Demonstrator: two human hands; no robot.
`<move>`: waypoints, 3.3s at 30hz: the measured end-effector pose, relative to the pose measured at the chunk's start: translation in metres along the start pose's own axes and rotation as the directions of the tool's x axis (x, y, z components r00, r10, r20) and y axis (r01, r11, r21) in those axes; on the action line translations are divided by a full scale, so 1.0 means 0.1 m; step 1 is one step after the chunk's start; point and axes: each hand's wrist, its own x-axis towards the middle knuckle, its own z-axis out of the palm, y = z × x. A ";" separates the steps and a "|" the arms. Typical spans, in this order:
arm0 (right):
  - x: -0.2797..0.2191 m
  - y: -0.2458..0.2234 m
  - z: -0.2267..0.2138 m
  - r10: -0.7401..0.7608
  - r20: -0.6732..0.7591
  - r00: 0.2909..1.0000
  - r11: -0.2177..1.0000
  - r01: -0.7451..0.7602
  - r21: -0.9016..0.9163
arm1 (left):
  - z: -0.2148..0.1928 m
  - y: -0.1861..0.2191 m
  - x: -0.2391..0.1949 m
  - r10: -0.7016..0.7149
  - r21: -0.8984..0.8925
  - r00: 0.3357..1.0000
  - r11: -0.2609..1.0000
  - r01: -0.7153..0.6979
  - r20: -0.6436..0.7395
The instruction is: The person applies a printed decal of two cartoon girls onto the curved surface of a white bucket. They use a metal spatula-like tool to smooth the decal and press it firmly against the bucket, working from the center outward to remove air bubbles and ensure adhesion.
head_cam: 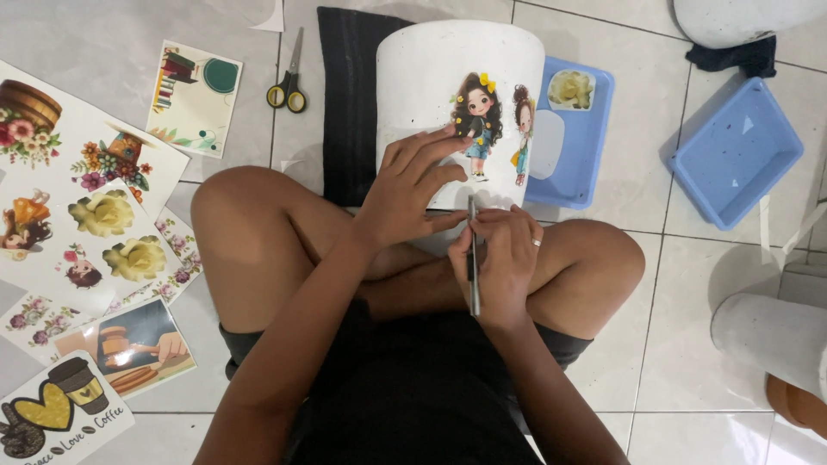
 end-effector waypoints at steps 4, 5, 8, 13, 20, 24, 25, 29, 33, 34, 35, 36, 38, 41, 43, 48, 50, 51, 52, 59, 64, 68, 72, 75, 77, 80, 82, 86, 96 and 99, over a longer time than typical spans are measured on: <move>0.05 0.04 -0.02 0.092 -0.045 0.995 0.988 -0.086 0.129 | -0.03 0.00 0.01 0.010 0.017 1.000 1.000 -0.010 -0.018; 0.07 0.06 -0.02 0.110 -0.052 0.993 0.985 -0.102 0.136 | -0.03 -0.01 0.00 0.006 0.009 1.000 1.000 -0.005 -0.026; 0.08 0.08 -0.02 0.114 -0.019 0.993 0.981 -0.109 0.160 | -0.02 -0.05 -0.04 0.005 0.006 1.000 1.000 -0.005 -0.025; 0.03 0.12 -0.05 0.135 -0.005 0.991 0.967 -0.131 0.216 | -0.06 -0.06 -0.05 0.012 -0.012 1.000 1.000 -0.012 -0.022; 0.03 0.14 -0.08 0.168 0.011 0.986 0.923 -0.161 0.349 | -0.08 -0.08 -0.07 0.010 -0.017 0.999 1.000 -0.011 -0.034; 0.06 0.12 -0.08 0.178 0.019 0.984 0.921 -0.173 0.349 | -0.10 -0.09 -0.09 0.006 -0.011 1.000 1.000 -0.006 -0.016; 0.03 0.15 -0.06 0.206 0.040 0.978 0.903 -0.206 0.376 | -0.11 -0.09 -0.09 0.004 -0.009 1.000 1.000 -0.004 -0.016; -0.02 0.26 -0.05 0.284 0.109 0.953 0.828 -0.301 0.474 | -0.18 -0.08 -0.07 -0.017 -0.025 1.000 1.000 0.017 0.007; -0.09 0.43 -0.06 0.350 0.128 0.928 0.717 -0.353 0.601 | -0.31 0.01 -0.01 -0.006 -0.036 1.000 0.999 0.006 0.015; -0.10 0.47 -0.06 0.355 0.124 0.927 0.706 -0.353 0.614 | -0.32 0.03 -0.01 0.051 0.050 0.999 0.997 -0.051 -0.011; -0.11 0.49 -0.06 0.358 0.120 0.926 0.694 -0.350 0.629 | -0.33 0.04 -0.02 0.111 0.139 0.993 0.985 -0.105 -0.033; -0.09 0.48 -0.06 0.358 0.118 0.926 0.693 -0.348 0.631 | -0.32 0.07 -0.02 0.112 0.141 0.993 0.984 -0.107 -0.033; -0.05 0.44 -0.08 0.379 0.131 0.916 0.687 -0.373 0.623 | -0.31 0.14 -0.03 0.198 0.298 0.980 0.934 -0.197 0.027; -0.03 0.42 -0.07 0.432 0.136 0.892 0.651 -0.412 0.637 | -0.34 0.30 0.07 0.270 0.324 0.955 0.899 -0.296 0.122; -0.13 0.51 -0.01 0.481 0.108 0.870 0.631 -0.430 0.645 | -0.24 0.32 -0.02 0.295 0.335 0.947 0.886 -0.321 0.127; -0.27 0.76 0.12 0.597 0.034 0.802 0.565 -0.450 0.692 | -0.23 0.39 0.01 0.391 0.259 0.916 0.878 -0.402 0.095; -0.34 0.89 0.19 0.642 -0.008 0.767 0.553 -0.456 0.698 | -0.22 0.40 0.00 0.391 0.190 0.918 0.898 -0.397 0.068; -0.33 0.87 0.23 0.626 -0.030 0.779 0.557 -0.420 0.717 | -0.31 0.48 0.10 0.417 0.217 0.907 0.881 -0.421 0.066; -0.31 0.85 0.27 0.703 0.004 0.711 0.450 -0.449 0.772 | -0.39 0.56 0.18 0.380 0.153 0.918 0.906 -0.394 0.114; -0.29 0.99 0.44 0.809 0.141 0.571 0.158 -0.441 0.883 | -0.41 0.63 0.14 0.253 0.100 0.938 0.954 -0.283 0.236; -0.22 0.97 0.48 0.887 0.144 0.439 0.098 -0.482 0.871 | -0.36 0.62 0.10 0.285 0.159 0.930 0.932 -0.325 0.233; -0.34 1.16 0.62 0.892 0.149 0.427 0.053 -0.425 0.903 | -0.36 0.60 0.11 0.275 0.070 0.917 0.949 -0.306 0.289; -0.27 1.20 0.66 0.945 0.107 0.308 0.027 -0.401 0.916 | -0.52 0.71 0.52 0.264 -0.013 0.928 0.963 -0.270 0.263; -0.24 1.32 0.64 0.934 0.190 0.303 -0.038 -0.444 0.895 | -0.55 0.53 0.90 -0.734 -0.128 0.466 0.468 0.874 0.494; -0.16 1.33 0.55 0.946 0.213 0.245 -0.084 -0.450 0.889 | -0.39 0.02 0.93 -0.084 -0.029 0.996 0.996 0.083 -0.024; 0.00 1.25 0.42 0.963 0.133 0.233 -0.020 -0.433 0.901 | -0.45 -0.27 1.67 -0.003 -0.053 0.946 0.998 -0.015 -0.323; -0.05 1.43 0.55 0.954 0.095 0.285 0.022 -0.383 0.924 | -0.46 -0.57 2.03 -0.315 -0.146 0.918 0.947 0.287 -0.240; 0.08 1.51 0.46 0.956 0.156 0.246 -0.060 -0.359 0.932 | -0.42 -1.18 2.38 -0.632 -0.288 0.769 0.757 0.586 -0.097; 0.01 1.73 0.53 0.956 0.259 0.137 -0.195 -0.360 0.912 | -0.40 -2.01 2.34 -0.748 -0.176 0.664 0.653 0.736 0.005; -0.05 1.73 0.57 0.940 0.282 0.191 -0.201 -0.355 0.913 | -0.42 -2.12 2.30 -0.702 -0.158 0.708 0.710 0.686 -0.077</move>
